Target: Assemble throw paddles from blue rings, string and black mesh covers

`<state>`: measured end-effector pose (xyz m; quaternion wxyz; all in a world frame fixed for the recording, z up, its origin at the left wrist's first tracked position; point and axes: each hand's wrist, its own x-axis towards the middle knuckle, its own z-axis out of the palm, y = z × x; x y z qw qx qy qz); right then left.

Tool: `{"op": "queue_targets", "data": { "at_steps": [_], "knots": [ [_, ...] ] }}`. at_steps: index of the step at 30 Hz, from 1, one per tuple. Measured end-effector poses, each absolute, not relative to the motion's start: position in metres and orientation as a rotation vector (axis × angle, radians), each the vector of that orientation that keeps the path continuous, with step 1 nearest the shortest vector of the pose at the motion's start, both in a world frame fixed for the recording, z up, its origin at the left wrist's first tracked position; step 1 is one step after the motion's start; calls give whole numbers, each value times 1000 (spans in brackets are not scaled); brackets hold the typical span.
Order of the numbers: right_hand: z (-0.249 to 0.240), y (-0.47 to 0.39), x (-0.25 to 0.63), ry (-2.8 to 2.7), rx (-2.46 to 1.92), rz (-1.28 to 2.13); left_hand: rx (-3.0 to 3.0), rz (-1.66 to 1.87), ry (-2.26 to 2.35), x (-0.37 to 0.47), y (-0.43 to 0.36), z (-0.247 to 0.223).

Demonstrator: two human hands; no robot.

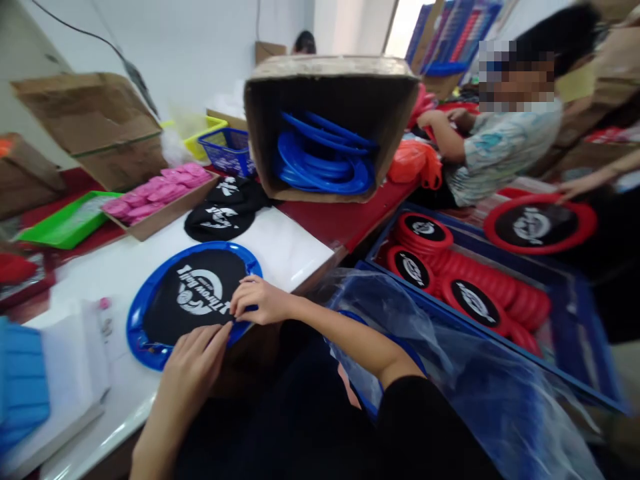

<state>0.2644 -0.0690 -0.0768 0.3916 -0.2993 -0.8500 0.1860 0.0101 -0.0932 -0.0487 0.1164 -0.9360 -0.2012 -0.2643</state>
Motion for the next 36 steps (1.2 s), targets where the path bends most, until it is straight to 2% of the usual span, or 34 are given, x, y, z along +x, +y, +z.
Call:
{"op": "queue_targets", "data": {
  "at_steps": [8, 21, 36],
  "knots": [
    [-84, -71, 261, -2066, -727, 469, -2657, -967, -1070, 41, -104, -59],
    [-79, -74, 265, -2076, -741, 513, -2686, -1279, -1148, 41, -105, -74],
    [-79, -75, 266, -2064, -756, 495, -2650, -1295, -1234, 44, -106, -76]
  ]
}}
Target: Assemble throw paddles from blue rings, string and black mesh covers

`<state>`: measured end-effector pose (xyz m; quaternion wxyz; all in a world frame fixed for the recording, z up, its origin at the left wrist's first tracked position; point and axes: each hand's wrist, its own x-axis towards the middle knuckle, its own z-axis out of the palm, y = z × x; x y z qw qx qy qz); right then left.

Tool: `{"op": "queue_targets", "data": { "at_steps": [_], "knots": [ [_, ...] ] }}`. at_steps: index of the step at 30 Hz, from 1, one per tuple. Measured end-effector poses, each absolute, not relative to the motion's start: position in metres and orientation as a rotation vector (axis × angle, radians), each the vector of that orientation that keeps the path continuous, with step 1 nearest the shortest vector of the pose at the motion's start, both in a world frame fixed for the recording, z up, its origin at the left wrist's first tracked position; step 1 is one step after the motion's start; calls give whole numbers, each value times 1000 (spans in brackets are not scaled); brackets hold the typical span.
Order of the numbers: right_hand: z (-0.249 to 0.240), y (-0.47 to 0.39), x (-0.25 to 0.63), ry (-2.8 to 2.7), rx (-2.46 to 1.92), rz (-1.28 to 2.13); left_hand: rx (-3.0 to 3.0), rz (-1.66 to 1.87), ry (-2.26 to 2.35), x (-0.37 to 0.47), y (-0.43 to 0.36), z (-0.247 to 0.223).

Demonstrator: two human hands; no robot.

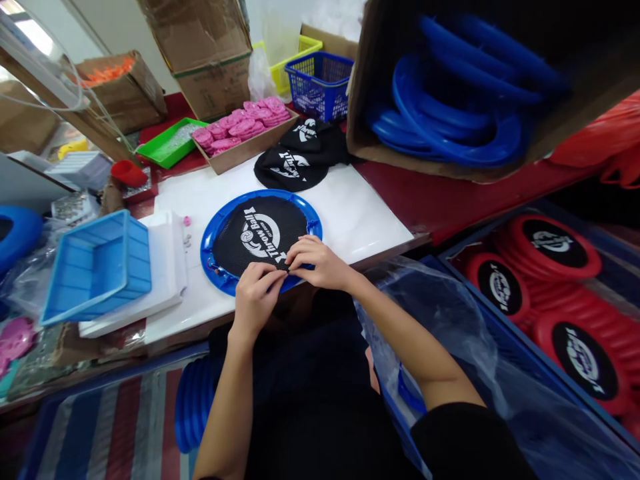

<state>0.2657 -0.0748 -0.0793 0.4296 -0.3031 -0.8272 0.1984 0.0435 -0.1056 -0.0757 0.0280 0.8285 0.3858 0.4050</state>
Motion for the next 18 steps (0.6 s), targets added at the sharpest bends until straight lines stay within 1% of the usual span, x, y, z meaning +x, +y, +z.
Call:
{"op": "queue_targets", "data": {
  "at_steps": [11, 18],
  "knots": [
    [-83, -75, 264, -2067, -694, 382, 2548, 1281, 1201, 43, -108, -78],
    [-82, -76, 265, -2080, -721, 415, 2563, 1202, 1208, 43, -105, -76]
  ]
}}
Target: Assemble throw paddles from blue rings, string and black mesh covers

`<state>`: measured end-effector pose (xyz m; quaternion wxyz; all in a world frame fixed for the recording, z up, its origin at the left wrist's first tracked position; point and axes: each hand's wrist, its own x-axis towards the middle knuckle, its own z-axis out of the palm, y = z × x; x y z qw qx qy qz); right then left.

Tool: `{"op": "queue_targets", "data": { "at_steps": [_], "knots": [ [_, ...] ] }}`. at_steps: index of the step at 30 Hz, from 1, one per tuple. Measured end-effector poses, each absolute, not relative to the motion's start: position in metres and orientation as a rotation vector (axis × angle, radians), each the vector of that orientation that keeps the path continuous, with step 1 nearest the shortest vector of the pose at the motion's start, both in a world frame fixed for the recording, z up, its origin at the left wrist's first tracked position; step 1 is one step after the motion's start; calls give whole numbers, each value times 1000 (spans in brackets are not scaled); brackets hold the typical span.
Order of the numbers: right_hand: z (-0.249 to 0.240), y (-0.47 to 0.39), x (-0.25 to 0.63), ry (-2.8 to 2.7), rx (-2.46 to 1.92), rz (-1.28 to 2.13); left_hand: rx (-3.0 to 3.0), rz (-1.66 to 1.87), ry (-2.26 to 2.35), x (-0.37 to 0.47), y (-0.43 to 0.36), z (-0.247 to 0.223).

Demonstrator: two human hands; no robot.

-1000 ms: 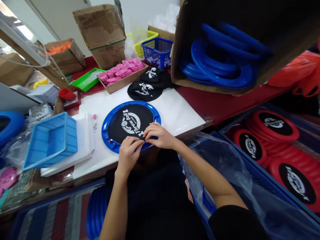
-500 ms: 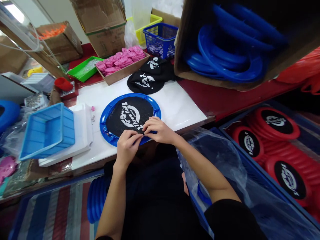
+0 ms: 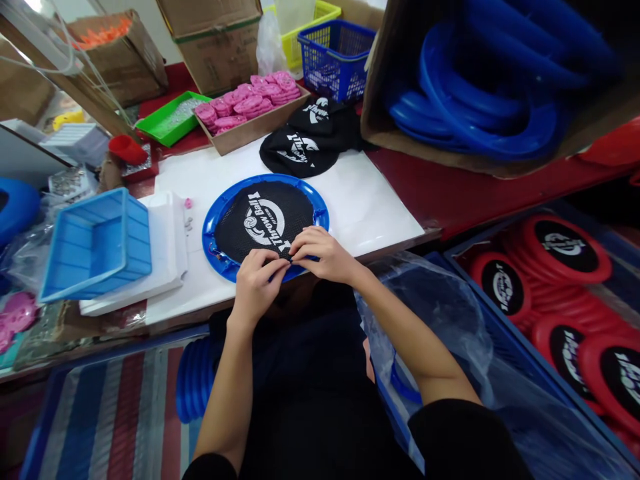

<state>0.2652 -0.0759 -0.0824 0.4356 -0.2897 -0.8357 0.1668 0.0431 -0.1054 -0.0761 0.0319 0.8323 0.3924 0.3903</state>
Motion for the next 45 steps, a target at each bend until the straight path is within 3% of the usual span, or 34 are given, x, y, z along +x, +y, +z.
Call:
{"op": "queue_targets", "data": {
  "at_steps": [7, 19, 30, 34, 38, 45],
  "knots": [
    [-73, -78, 268, -2100, -738, 524, 2556, 1185, 1196, 28, -129, -59],
    [-72, -104, 256, -2125, -793, 383, 2211, 1208, 1771, -23, -149, -72],
    [-27, -172, 210, -2706, -666, 102, 2058, 1023, 1475, -36, -112, -60],
    [-4, -139, 206, -2780, -518, 329, 2118, 918, 1204, -48, -80, -58],
    [0, -69, 209, -2668, -784, 258, 2256, 788, 1097, -50, -51, -48],
    [-36, -4, 208, -2716, -1055, 16, 2600, 565, 1545, -20, -66, -33]
  ]
}}
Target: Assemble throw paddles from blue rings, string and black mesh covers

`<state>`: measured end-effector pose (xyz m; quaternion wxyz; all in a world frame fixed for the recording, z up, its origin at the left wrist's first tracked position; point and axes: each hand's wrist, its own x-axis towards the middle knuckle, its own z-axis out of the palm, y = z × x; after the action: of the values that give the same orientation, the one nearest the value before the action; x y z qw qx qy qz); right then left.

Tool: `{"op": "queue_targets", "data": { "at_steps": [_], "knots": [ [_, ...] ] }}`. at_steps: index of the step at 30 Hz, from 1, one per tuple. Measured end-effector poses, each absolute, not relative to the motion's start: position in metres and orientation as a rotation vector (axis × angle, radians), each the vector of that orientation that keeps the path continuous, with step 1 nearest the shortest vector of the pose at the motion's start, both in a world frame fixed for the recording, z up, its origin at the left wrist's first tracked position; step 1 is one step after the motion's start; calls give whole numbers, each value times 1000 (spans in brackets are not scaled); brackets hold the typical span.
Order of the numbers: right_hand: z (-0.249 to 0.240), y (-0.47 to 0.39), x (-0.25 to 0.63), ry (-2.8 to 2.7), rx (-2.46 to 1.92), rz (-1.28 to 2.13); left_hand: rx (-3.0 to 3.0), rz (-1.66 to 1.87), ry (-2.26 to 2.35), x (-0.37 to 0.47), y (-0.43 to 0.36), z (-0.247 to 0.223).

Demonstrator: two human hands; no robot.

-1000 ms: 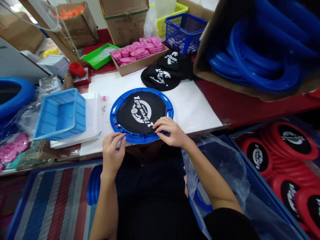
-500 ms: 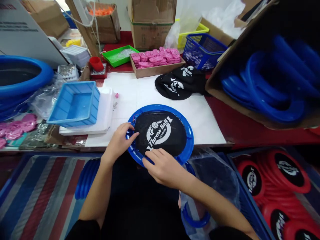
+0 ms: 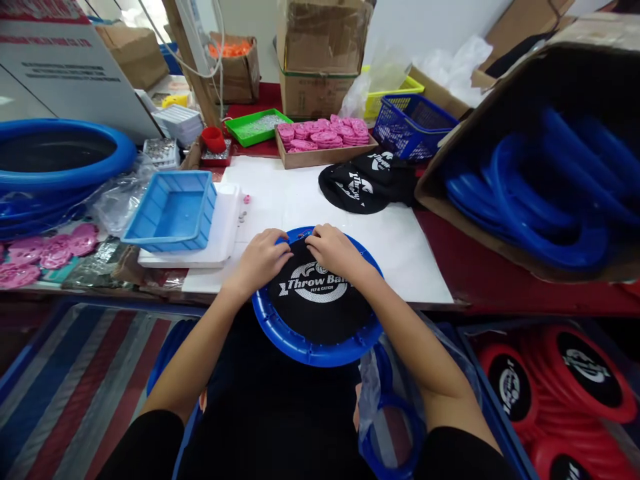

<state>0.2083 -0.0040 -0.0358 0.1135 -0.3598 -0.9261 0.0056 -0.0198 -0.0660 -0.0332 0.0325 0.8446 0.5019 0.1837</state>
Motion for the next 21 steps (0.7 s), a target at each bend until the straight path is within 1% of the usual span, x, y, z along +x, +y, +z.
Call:
{"op": "queue_targets", "data": {
  "at_steps": [4, 7, 12, 17, 21],
  "knots": [
    [-44, -7, 211, -2686, -1010, -10, 2592, 358, 1732, -2, -84, -36],
    [-41, -11, 210, -2702, -964, -31, 2496, 313, 1757, 3, -84, -37],
    [-38, -15, 203, -2734, -850, -16, 2208, 567, 1678, -3, -73, -37],
    [-30, -5, 196, -2775, -840, 205, 1983, 890, 1561, -9, -71, -40],
    [-17, 9, 192, -2813, -769, 390, 1919, 1046, 1504, -15, -87, -41]
  ]
}}
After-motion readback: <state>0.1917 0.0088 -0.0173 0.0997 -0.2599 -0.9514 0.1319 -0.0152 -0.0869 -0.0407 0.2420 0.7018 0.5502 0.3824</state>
